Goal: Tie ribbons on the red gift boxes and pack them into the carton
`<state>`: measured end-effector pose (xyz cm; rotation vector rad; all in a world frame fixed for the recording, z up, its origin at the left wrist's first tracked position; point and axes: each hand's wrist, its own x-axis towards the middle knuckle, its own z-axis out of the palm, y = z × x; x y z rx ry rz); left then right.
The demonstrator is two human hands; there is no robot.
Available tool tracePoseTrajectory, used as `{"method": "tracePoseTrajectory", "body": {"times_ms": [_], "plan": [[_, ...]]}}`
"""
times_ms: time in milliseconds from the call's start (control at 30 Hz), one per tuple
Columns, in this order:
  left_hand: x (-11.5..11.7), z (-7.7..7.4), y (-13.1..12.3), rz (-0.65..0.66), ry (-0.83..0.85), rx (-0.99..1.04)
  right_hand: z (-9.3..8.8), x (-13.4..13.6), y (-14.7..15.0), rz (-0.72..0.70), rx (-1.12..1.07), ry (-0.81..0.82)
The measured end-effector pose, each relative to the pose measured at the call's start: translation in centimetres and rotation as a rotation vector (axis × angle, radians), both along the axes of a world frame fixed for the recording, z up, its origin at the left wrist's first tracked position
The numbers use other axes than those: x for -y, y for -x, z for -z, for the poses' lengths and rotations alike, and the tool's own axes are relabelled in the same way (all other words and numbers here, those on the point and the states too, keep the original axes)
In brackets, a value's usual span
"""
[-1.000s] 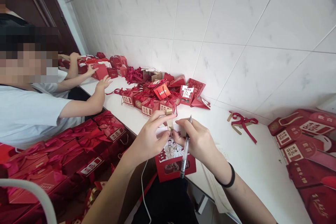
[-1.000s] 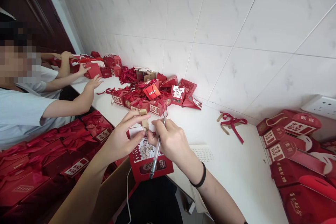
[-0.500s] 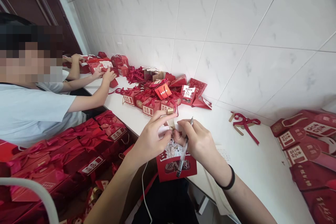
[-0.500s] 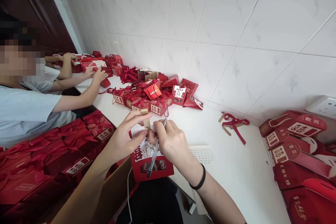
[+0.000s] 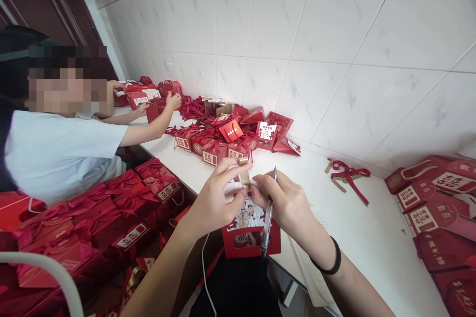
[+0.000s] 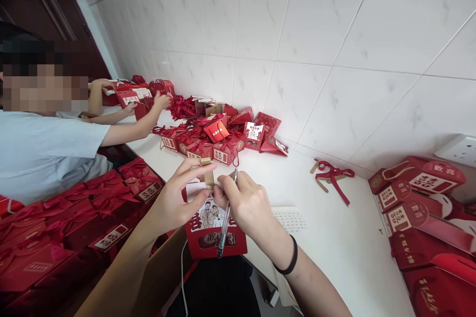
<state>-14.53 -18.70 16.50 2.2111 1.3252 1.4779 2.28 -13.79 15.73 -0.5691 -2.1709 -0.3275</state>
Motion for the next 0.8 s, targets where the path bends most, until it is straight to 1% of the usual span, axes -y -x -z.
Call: {"method": "tracePoseTrajectory", "body": {"times_ms": [100, 233, 400, 567, 800], "plan": [[0.13, -0.01, 0.15, 0.026, 0.018, 0.023, -0.15, 0.18, -0.07, -0.032, -0.009, 0.053], [0.22, -0.04, 0.25, 0.017, 0.025, 0.034, -0.17, 0.21, -0.08, -0.064, -0.040, 0.159], [0.28, -0.18, 0.06, 0.027, 0.039, 0.049, -0.09, 0.22, -0.07, -0.136, -0.115, 0.286], [0.17, -0.21, -0.18, 0.004, 0.050, 0.136, -0.20, 0.28, 0.02, -0.167, -0.140, 0.325], [-0.10, -0.32, -0.53, 0.001, 0.050, 0.117, 0.12, 0.19, -0.03, -0.148, -0.165, 0.401]]}}
